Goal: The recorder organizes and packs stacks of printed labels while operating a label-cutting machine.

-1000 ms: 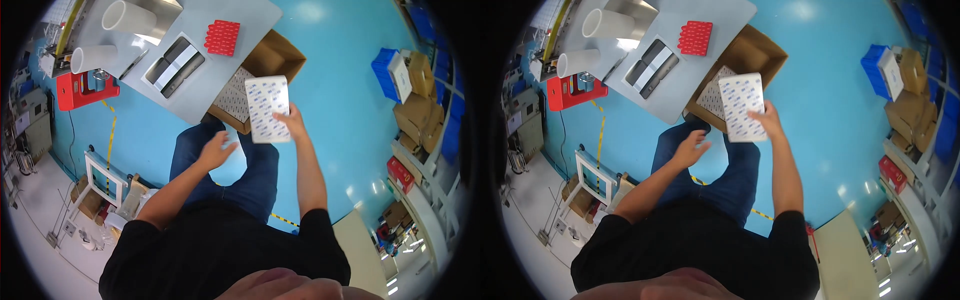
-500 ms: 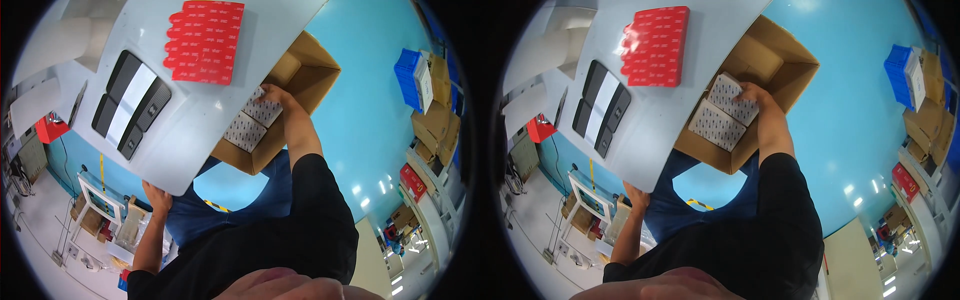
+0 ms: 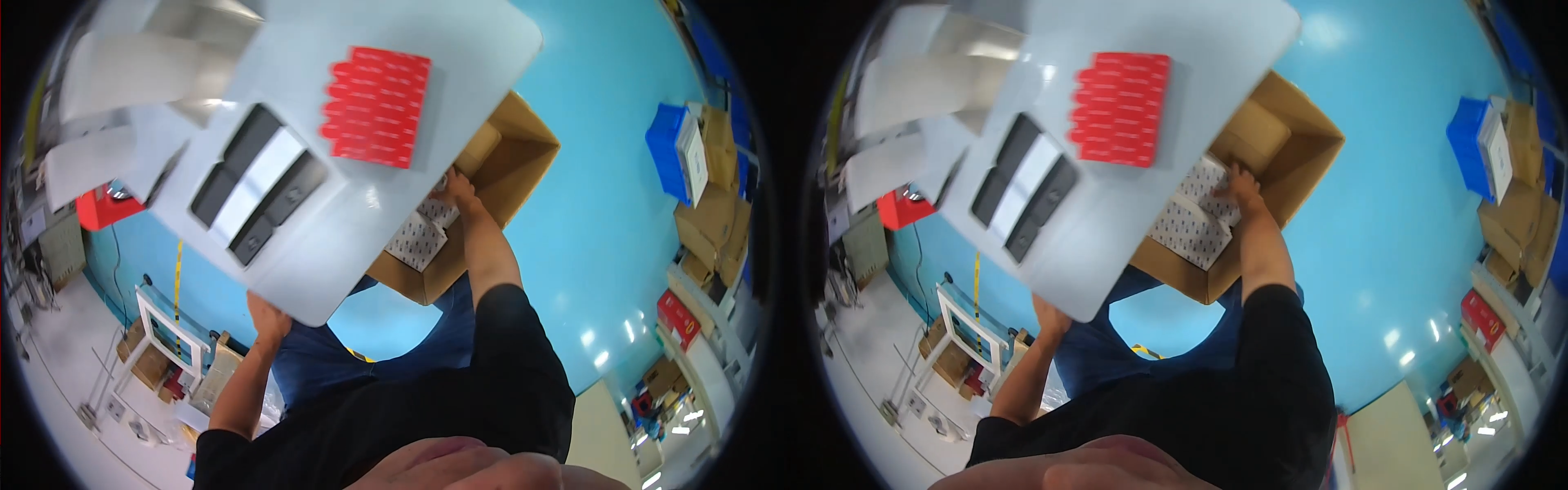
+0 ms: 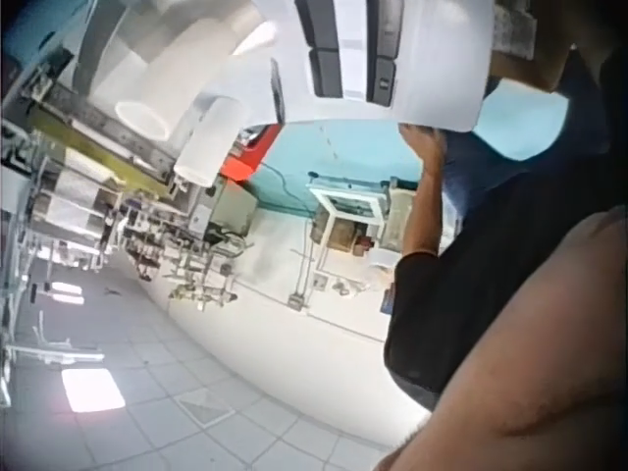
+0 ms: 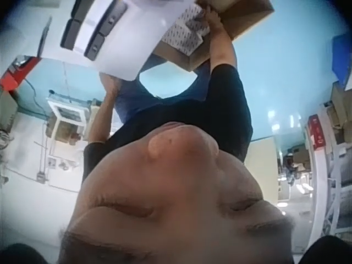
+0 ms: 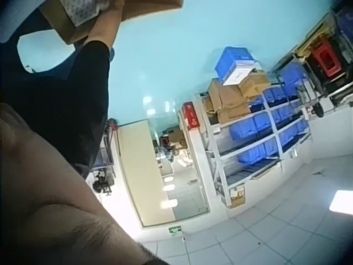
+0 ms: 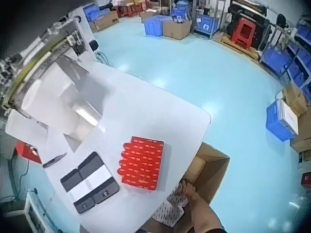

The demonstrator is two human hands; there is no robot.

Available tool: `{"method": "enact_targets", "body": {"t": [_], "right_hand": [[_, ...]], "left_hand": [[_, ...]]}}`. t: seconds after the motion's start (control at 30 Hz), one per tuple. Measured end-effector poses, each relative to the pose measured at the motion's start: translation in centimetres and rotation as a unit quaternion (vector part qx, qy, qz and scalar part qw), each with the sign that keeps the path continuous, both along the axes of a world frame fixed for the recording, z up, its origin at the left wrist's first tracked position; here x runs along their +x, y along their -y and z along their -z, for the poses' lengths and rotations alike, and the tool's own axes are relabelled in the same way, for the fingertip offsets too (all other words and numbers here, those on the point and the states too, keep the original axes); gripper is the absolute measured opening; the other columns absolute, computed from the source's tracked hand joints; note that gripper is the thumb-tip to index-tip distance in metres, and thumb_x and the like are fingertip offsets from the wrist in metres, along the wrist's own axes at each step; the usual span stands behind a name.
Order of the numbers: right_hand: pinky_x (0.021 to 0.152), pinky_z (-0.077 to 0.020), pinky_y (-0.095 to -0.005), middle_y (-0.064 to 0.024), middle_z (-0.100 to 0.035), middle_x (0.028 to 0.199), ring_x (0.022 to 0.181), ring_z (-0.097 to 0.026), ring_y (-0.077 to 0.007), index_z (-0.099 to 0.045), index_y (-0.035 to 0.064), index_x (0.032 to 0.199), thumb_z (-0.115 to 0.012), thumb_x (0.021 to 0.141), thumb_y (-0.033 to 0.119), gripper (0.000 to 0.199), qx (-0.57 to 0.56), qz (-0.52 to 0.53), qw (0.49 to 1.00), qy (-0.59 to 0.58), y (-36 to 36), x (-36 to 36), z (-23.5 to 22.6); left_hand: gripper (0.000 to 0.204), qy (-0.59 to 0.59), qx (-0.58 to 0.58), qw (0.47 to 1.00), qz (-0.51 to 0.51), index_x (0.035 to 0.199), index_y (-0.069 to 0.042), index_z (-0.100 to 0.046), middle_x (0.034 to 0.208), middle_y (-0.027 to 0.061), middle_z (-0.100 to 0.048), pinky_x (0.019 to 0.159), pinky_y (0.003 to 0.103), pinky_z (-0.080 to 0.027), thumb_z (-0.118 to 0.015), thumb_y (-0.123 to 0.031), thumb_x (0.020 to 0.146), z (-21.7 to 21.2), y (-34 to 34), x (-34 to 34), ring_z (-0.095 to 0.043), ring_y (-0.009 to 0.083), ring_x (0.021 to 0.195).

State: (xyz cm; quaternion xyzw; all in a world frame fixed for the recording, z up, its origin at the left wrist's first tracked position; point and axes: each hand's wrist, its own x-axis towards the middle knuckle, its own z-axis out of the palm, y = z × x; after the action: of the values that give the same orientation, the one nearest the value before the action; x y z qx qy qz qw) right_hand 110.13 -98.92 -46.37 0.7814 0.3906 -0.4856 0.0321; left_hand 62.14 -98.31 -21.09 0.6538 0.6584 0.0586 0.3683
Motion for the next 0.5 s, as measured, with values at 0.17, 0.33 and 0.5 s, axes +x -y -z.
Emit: {"method": "enact_targets", "body": {"t": [0.17,0.33,0.5], "right_hand": [[0.101,-0.0399,-0.0404,-0.0229,-0.053,0.128,0.121,-0.049,-0.0359,-0.041,-0.0005,0.135,-0.077,0.073,0.022,0.074,0.214,0.072,0.972,-0.059,2.8,-2.5,-11.1],[0.085,-0.0474,-0.0387,-0.0197,-0.06,0.107,0.098,-0.058,-0.0262,-0.054,-0.0025,0.116,-0.063,0.087,0.032,0.046,0.179,-0.287,0.936,0.097,14.8,1.5,-21.1],[0.052,-0.044,-0.0253,-0.0077,-0.064,0.084,0.065,-0.059,-0.0129,-0.053,-0.0005,0.119,-0.065,0.086,0.021,0.042,0.018,0.242,0.97,-0.01,15.1,-5.7,-41.5]], "left_hand": [[0.039,-0.138,0.044,0.984,0.106,0.1,-0.005,-0.052,0.124,0.0257,-0.049,0.094,0.048,-0.04,-0.071,-0.022,0.071,-8.5,0.7,-1.1,-0.047,0.0417,0.113],[0.039,-0.128,-0.07,0.989,-0.021,0.1,-0.006,-0.056,0.119,0.0216,-0.054,0.091,0.045,-0.044,-0.071,-0.029,0.072,-15.2,2.0,-6.6,-0.053,0.0374,0.109],[0.041,-0.017,-0.283,0.953,-0.103,0.101,-0.005,-0.058,0.103,0.017,-0.063,0.085,0.038,-0.047,-0.068,-0.036,0.077,-14.9,2.5,-14.8,-0.06,0.0301,0.097]]}}
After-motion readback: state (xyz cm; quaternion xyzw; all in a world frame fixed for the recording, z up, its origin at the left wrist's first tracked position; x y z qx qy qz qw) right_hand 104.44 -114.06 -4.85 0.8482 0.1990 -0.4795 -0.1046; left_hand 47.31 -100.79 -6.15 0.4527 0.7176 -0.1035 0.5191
